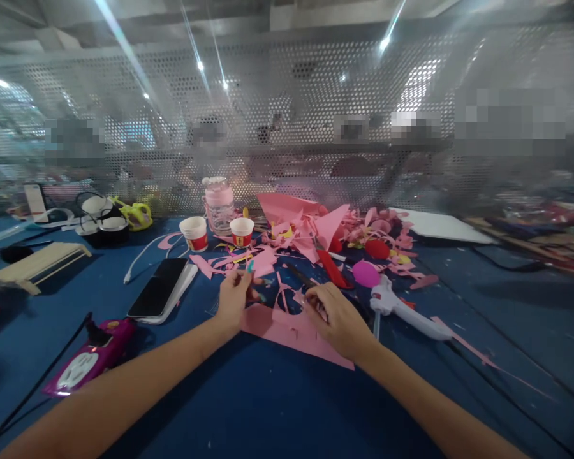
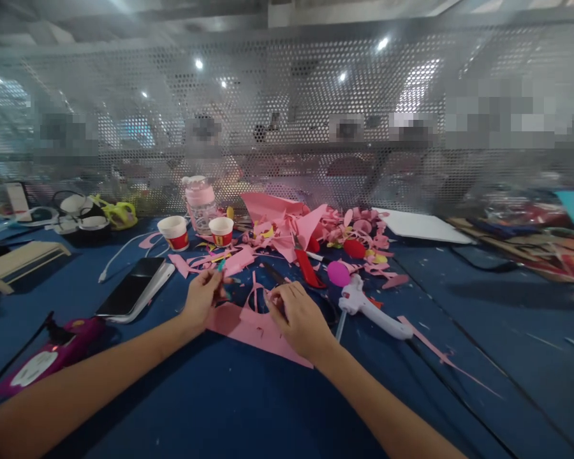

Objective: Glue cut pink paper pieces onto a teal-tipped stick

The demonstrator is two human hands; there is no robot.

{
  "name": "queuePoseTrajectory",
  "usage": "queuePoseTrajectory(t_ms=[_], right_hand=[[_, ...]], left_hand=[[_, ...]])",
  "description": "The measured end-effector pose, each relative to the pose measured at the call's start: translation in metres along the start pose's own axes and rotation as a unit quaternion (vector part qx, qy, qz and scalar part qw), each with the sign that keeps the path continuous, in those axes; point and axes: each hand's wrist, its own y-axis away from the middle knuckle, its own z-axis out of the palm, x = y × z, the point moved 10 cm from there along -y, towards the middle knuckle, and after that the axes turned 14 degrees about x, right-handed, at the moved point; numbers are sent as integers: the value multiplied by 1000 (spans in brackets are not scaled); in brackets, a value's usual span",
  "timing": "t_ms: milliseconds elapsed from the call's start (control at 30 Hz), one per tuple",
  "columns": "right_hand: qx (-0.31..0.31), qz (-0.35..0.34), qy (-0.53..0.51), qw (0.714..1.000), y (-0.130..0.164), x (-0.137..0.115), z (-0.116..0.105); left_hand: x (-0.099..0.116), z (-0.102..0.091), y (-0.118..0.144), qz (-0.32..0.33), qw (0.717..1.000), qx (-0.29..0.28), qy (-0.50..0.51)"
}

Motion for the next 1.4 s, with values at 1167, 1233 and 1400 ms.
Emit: queuePoseTrajectory(t_ms=[1167, 1233, 1400], right_hand=[[-1, 345, -347, 872, 22, 24, 37], [10, 403, -375, 835, 26, 31, 41], [-38, 454, -454, 766, 28, 23, 52]], left_hand=[[27, 59, 81, 311, 838, -332, -303], [31, 59, 88, 357, 813, -331, -320], [41, 58, 102, 428, 782, -341, -296]])
